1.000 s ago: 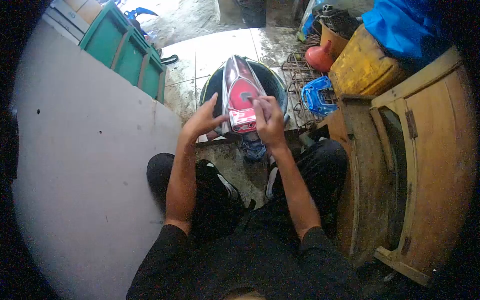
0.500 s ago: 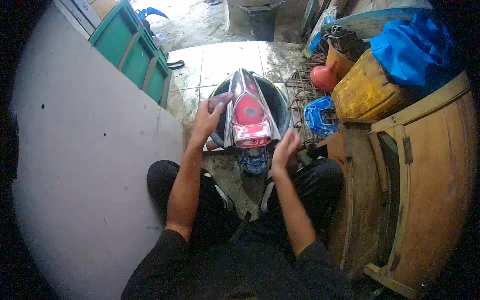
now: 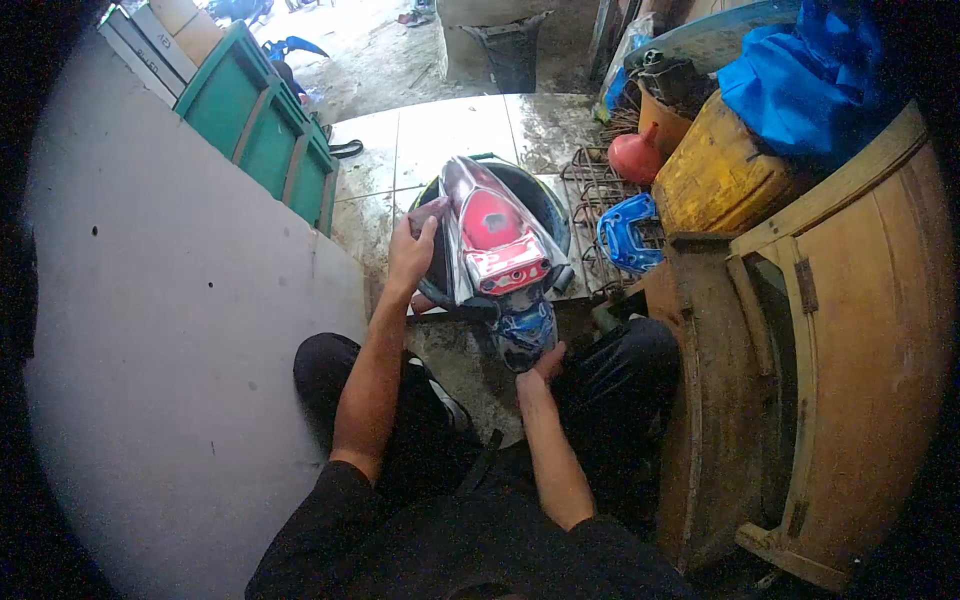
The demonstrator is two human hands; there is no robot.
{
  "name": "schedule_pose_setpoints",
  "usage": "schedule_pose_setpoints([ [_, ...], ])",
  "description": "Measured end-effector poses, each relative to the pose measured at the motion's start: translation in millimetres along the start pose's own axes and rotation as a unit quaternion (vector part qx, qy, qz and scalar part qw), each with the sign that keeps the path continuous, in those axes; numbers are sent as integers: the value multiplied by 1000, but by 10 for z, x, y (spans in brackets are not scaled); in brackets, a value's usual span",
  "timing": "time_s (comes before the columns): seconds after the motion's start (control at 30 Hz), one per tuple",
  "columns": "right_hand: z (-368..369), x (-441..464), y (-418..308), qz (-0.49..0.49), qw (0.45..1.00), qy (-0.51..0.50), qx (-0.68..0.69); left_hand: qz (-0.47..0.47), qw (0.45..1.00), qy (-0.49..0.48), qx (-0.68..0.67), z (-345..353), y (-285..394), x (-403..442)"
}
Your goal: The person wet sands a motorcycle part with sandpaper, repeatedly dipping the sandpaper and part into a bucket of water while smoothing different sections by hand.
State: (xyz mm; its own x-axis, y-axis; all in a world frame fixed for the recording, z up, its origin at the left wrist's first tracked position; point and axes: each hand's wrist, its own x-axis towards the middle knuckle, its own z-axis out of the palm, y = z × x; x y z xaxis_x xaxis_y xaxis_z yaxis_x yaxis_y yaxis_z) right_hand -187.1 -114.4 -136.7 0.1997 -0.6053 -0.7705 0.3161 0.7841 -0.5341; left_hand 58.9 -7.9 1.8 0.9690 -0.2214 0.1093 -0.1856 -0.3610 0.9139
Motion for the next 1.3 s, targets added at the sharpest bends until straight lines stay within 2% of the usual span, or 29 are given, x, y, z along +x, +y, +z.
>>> schedule_pose_setpoints([
  [0.03,73,-94,-127,-11,999,23,-31,1,1000,1,-3,-33,44,8],
  [0.1,222,-316,-382,4,1000,15,3,-23,1000,18,0,-66,106,17],
  [0.17,371,-513,-570,-30,999,-10,2,-4,999,35,-30,-60,82,39],
  [0.2,384,-515,-678,-63,994,-63,-58,-1,998,49,-50,-82,115,42],
  [0.23,438,-556,-802,-64,994,-66,-60,0,996,62,-70,-116,163,39],
  [0.3,583,-664,-1108,-131,974,-177,-58,14,990,88,-106,-171,292,30],
  [0.37,891,-1097,-1602,-172,963,-128,-166,28,984,111,-139,-199,430,-19],
  [0.43,1074,-1223,-1937,-410,872,-136,-230,65,978,135,-145,-218,521,-46],
  [0.47,1151,-1423,-2131,-335,898,-139,-251,54,984,93,-143,-226,465,-46],
  [0.5,1206,-1538,-2306,-257,917,-140,-272,53,983,95,-146,-212,438,-80],
  [0.53,1083,-947,-2454,-371,863,-175,-296,23,993,70,-89,-174,425,-136],
  [0.57,1176,-1004,-2475,-372,861,-176,-298,-6,999,43,-31,-120,396,-181],
  [0.67,1498,-1102,-2529,-287,884,-191,-315,1,999,36,0,228,-9,-209],
  [0.77,1665,-656,-2442,-254,857,-217,-392,-5,1000,-14,-4,352,-85,-223],
  [0.83,1813,-440,-2314,-258,851,-229,-397,40,997,11,63,453,-292,-206],
  [0.87,1893,-349,-2274,-226,857,-271,-375,40,997,13,64,497,-405,-191],
  [0.9,1987,-341,-2218,-192,862,-311,-352,-1,998,-1,59,506,-484,-187],
  [0.93,2073,-334,-2202,-205,858,-281,-379,-43,998,-13,54,511,-568,-173],
  [1.07,2387,-294,-2176,-181,830,-313,-425,-126,991,-7,45,618,-811,-34],
  [1.17,2533,-395,-2161,-164,834,-318,-421,-124,992,-17,32,767,-1027,162],
  [1.2,2553,-363,-2153,-170,832,-319,-420,-160,987,-19,8,855,-1191,266],
  [1.23,2550,-326,-2157,-168,834,-318,-418,-160,987,-21,11,995,-1528,358],
  [1.27,2544,-298,-2163,-165,837,-325,-408,-200,979,-32,22,1157,-1938,461],
  [1.3,2548,-323,-2156,-162,840,-332,-398,-239,970,-41,32,1186,-2013,519],
])
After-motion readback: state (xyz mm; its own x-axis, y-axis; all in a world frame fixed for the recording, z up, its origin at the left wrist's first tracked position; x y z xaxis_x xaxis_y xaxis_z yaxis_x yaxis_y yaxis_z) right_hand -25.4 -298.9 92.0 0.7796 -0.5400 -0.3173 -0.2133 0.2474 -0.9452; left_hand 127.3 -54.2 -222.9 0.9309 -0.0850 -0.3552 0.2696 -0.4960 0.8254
